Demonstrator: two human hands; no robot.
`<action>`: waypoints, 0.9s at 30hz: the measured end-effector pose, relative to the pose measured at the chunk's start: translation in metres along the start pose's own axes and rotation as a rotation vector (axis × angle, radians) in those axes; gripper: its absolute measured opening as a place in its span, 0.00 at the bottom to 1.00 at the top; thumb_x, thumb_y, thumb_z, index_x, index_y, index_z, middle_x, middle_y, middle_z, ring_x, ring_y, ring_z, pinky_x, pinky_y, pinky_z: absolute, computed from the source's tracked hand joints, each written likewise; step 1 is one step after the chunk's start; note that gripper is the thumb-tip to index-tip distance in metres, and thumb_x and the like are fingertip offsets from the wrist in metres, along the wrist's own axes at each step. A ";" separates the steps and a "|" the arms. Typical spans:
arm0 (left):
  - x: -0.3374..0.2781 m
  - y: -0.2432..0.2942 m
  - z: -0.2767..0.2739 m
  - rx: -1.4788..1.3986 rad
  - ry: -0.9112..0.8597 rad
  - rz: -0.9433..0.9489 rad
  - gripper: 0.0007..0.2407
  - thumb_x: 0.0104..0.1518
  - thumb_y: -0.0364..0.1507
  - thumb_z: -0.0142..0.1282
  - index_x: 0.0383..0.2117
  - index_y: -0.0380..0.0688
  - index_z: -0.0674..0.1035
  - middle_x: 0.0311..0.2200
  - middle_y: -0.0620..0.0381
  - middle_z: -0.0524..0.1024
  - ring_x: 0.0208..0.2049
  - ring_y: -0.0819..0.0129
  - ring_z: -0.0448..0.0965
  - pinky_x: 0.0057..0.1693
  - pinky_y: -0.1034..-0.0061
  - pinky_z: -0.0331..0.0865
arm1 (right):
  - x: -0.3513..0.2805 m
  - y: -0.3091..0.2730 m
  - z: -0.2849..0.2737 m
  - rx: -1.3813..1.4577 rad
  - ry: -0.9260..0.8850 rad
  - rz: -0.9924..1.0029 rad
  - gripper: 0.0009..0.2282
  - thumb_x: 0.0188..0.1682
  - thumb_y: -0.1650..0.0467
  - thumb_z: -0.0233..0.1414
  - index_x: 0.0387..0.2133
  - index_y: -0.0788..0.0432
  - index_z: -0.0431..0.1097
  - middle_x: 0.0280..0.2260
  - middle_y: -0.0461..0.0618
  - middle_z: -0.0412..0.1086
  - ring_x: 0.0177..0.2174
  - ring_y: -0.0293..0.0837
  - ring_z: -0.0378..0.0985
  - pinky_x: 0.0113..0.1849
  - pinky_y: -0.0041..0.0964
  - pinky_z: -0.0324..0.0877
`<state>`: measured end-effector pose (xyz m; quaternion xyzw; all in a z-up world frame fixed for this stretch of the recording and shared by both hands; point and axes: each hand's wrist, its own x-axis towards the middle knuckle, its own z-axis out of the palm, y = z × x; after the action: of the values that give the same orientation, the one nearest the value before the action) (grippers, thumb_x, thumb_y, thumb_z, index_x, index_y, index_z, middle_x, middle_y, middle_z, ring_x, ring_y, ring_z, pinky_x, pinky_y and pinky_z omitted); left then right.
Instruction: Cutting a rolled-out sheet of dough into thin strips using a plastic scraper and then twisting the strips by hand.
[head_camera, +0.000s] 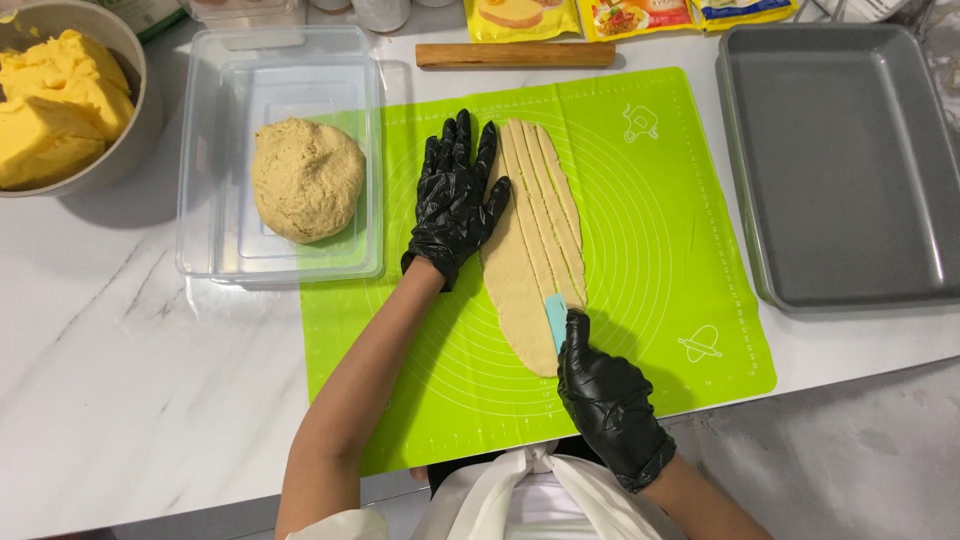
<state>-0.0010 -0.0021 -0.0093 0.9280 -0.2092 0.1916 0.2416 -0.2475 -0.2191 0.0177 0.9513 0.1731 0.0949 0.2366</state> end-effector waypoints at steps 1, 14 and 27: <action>0.001 0.000 0.000 0.000 0.008 -0.004 0.26 0.69 0.42 0.42 0.71 0.47 0.57 0.72 0.38 0.48 0.73 0.41 0.49 0.75 0.48 0.43 | 0.005 0.001 0.002 -0.006 0.005 -0.005 0.31 0.58 0.59 0.45 0.69 0.67 0.50 0.18 0.38 0.62 0.16 0.37 0.67 0.17 0.38 0.61; 0.001 -0.001 0.001 -0.011 -0.027 -0.024 0.27 0.68 0.43 0.42 0.71 0.49 0.56 0.72 0.38 0.47 0.73 0.39 0.48 0.75 0.48 0.41 | 0.026 0.015 -0.013 -0.523 0.150 -0.167 0.27 0.64 0.60 0.37 0.65 0.73 0.56 0.12 0.38 0.58 0.12 0.33 0.60 0.16 0.32 0.60; 0.009 0.011 -0.020 -0.045 -0.233 -0.183 0.29 0.64 0.45 0.44 0.72 0.59 0.55 0.74 0.47 0.45 0.75 0.52 0.42 0.75 0.58 0.33 | 0.011 0.014 -0.005 0.066 -0.031 -0.077 0.19 0.52 0.53 0.40 0.40 0.53 0.67 0.21 0.51 0.68 0.23 0.51 0.76 0.22 0.44 0.71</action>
<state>-0.0037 -0.0030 0.0154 0.9534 -0.1547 0.0548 0.2530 -0.2350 -0.2244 0.0299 0.9526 0.2089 0.0653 0.2114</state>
